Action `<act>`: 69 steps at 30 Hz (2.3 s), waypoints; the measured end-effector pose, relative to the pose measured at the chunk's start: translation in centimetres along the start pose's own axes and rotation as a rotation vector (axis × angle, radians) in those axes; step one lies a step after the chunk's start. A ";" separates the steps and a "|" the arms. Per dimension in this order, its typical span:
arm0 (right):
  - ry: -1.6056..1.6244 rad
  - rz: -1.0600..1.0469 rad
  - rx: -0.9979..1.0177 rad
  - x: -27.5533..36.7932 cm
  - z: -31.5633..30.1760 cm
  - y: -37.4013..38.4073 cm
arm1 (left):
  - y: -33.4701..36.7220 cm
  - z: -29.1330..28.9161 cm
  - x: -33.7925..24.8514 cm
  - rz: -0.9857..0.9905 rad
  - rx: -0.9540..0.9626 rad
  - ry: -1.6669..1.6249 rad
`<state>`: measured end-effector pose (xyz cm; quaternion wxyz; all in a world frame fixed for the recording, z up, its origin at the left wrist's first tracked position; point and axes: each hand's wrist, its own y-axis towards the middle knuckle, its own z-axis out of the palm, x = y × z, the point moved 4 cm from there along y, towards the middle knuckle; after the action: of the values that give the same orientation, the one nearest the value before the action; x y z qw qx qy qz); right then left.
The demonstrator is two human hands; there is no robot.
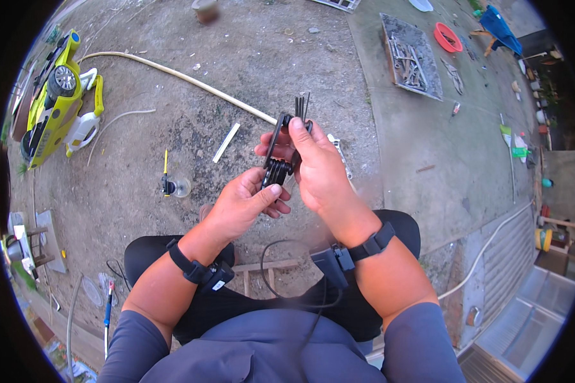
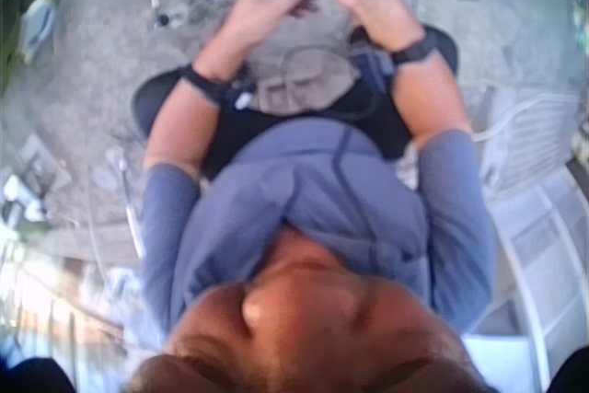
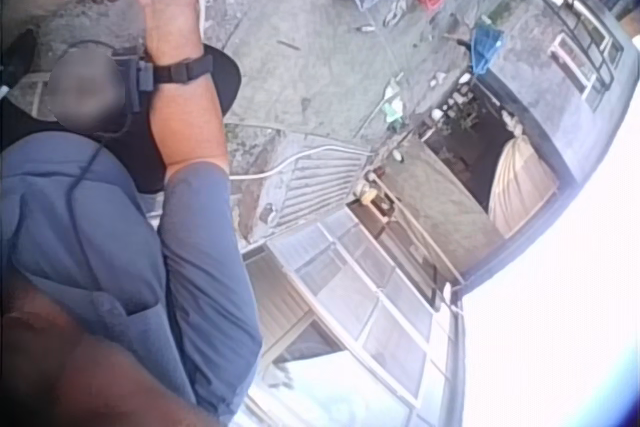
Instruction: The person organizes a set of allen keys by inserting them into a black multi-tool housing and then applies liquid from a spray bottle to the tool.
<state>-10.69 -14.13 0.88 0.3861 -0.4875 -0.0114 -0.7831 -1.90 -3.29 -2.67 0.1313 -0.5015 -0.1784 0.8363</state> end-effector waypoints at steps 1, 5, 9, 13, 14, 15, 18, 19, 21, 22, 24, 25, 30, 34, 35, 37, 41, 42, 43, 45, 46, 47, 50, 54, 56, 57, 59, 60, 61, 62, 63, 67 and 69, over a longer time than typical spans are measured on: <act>-0.023 -0.022 0.020 0.0 0.0 0.1 | 0.0 0.0 0.1 -0.025 0.011 -0.030; -0.162 -0.113 0.059 -0.2 0.2 0.3 | -0.8 0.1 -0.3 -0.057 0.068 -0.139; -0.296 -0.209 0.098 0.0 0.6 0.2 | -1.2 0.4 -0.6 0.009 0.111 -0.202; -0.253 -0.176 0.073 0.0 0.6 0.0 | -1.2 0.0 -0.5 -0.030 0.042 -0.206; -0.175 -0.142 0.084 0.2 0.5 0.0 | -1.1 -0.1 -0.3 -0.019 0.021 -0.178; -0.097 -0.108 0.095 0.5 0.4 0.0 | -1.0 -0.2 -0.1 -0.007 -0.001 -0.150; -0.042 -0.041 0.116 0.5 0.2 0.2 | -0.3 -0.9 0.4 -0.035 -0.061 -0.146; -0.029 -0.010 0.118 0.4 0.2 0.2 | -0.3 -1.0 0.4 -0.025 -0.076 -0.177; 0.031 0.050 0.116 0.2 0.2 0.2 | -0.3 -1.0 0.2 -0.004 -0.104 -0.241; 0.079 0.079 0.111 0.2 0.2 0.2 | -0.3 -1.2 0.0 0.015 -0.116 -0.257; 0.135 0.123 0.097 0.1 0.2 0.2 | -0.3 -1.5 -0.8 0.056 -0.138 -0.288; 0.143 0.138 0.087 0.2 0.1 0.2 | -0.4 -1.4 -1.5 0.106 -0.145 -0.319; 0.146 0.204 0.068 -0.2 -0.6 0.4 | -0.3 -1.7 -1.5 0.144 -0.180 -0.258; 0.093 0.185 -0.022 -0.4 -0.2 0.2 | -0.5 -1.5 -1.9 0.229 -0.183 -0.203; 0.072 0.176 -0.054 -0.6 -0.2 0.2 | -0.6 -1.5 -2.0 0.244 -0.185 -0.161; 0.033 0.232 -0.024 -1.4 -0.1 0.0 | -0.7 -1.4 -2.2 0.272 -0.191 -0.077; 0.061 0.281 0.062 -1.8 -0.2 -0.1 | -0.6 -1.4 -1.9 0.264 -0.230 0.042; 0.093 0.287 0.083 -1.8 -0.1 -0.1 | -0.7 -1.4 -2.0 0.259 -0.247 0.058; 0.093 0.295 0.099 -1.9 0.1 -0.2 | -0.7 -1.4 -2.2 0.254 -0.263 0.075; 0.091 0.311 0.130 -2.3 0.8 -0.5 | -1.0 -1.1 -3.3 0.326 -0.373 0.184; 0.069 0.319 0.134 -2.5 0.9 -0.7 | -1.1 -1.0 -3.8 0.361 -0.427 0.239; 0.048 0.328 0.140 -2.7 1.0 -0.8 | -1.0 -1.3 -3.7 0.374 -0.457 0.278; 0.007 0.344 0.137 -2.9 1.2 -1.1 | -0.8 -1.9 -3.3 0.385 -0.504 0.363; 0.006 0.325 0.097 -2.7 0.7 -0.8 | -0.9 -1.3 -3.5 0.312 -0.427 0.134; 0.032 0.297 0.035 -2.5 0.2 -0.5 | -0.7 -1.4 -3.1 0.290 -0.391 0.053; 0.049 0.268 0.001 -2.2 -0.1 -0.3 | -0.6 -2.0 -2.5 0.292 -0.384 0.090; 0.087 0.208 -0.069 -1.4 -0.4 -0.1 | -0.8 -2.6 -2.0 0.222 -0.329 0.162; 0.104 0.174 -0.074 -1.2 -0.5 0.1 | -0.8 -2.3 -1.7 0.183 -0.277 0.108; 0.122 0.140 -0.079 -0.9 -0.7 0.3 | -0.8 -1.9 -1.3 0.143 -0.224 0.055; 0.138 0.105 -0.084 -0.7 -0.8 0.5 | -0.9 -1.5 -0.8 0.103 -0.172 0.001; 0.156 0.090 -0.098 -0.5 -0.8 0.5 | -0.9 -1.0 -0.3 0.098 -0.132 -0.024; 0.123 0.029 -0.078 -0.4 -0.5 0.7 | -1.1 -0.2 0.3 -0.029 0.029 0.005; 0.108 0.017 -0.058 -0.1 -0.8 0.8 | -1.1 -0.6 -0.4 0.015 -0.007 -0.021</act>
<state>-10.79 -14.90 0.10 0.3786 -0.4556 0.0364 -0.8048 -1.16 -2.35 -2.11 0.1214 -0.4942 -0.1789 0.8420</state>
